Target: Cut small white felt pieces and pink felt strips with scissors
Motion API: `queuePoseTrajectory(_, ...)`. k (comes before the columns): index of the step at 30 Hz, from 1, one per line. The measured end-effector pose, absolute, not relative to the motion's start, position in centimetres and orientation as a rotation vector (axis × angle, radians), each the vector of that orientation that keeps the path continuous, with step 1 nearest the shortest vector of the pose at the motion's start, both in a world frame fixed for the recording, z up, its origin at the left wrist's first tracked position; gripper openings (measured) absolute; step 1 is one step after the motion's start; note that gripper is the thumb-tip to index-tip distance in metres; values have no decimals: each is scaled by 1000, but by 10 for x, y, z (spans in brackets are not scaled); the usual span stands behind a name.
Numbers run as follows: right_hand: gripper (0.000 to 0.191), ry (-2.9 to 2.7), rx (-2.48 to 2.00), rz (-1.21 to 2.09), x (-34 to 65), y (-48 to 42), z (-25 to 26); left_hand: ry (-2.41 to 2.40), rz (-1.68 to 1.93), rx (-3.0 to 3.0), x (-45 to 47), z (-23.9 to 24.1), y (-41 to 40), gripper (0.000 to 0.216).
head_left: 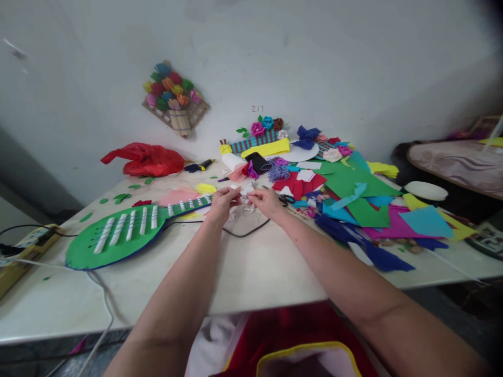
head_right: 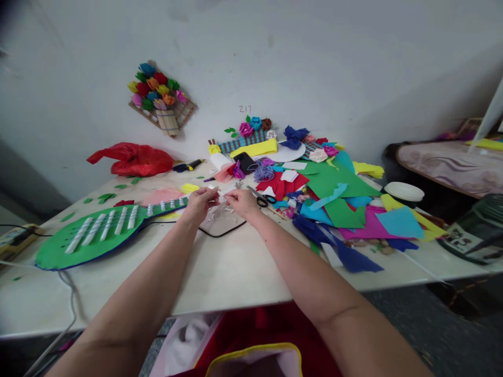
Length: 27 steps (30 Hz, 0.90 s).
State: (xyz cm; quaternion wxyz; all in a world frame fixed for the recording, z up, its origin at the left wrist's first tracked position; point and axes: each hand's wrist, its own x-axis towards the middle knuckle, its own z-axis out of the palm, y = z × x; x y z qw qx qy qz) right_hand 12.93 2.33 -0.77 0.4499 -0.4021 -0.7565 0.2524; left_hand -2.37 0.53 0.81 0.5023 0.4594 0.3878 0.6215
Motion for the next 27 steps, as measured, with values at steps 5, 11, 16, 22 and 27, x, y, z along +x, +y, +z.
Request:
queuePoseTrajectory(5,23,-1920,-1007,638,128,22,-9,969,1480,1141,-24,7,6,35)
queuePoseTrajectory(11,26,-2020,-1117,357,129,14,-2,1008,1469,1170,-21,8,5,36)
queuePoseTrajectory(16,25,-2035,-1170,223,130,11,2,996,1465,1118,-23,9,7,48)
queuePoseTrajectory(22,25,-2013,-1182,161,132,13,0,1028,1661,1031,-39,15,10,49)
queuePoseTrajectory(27,27,-2091,-1138,87,133,11,1,1039,1643,1128,-40,13,9,36)
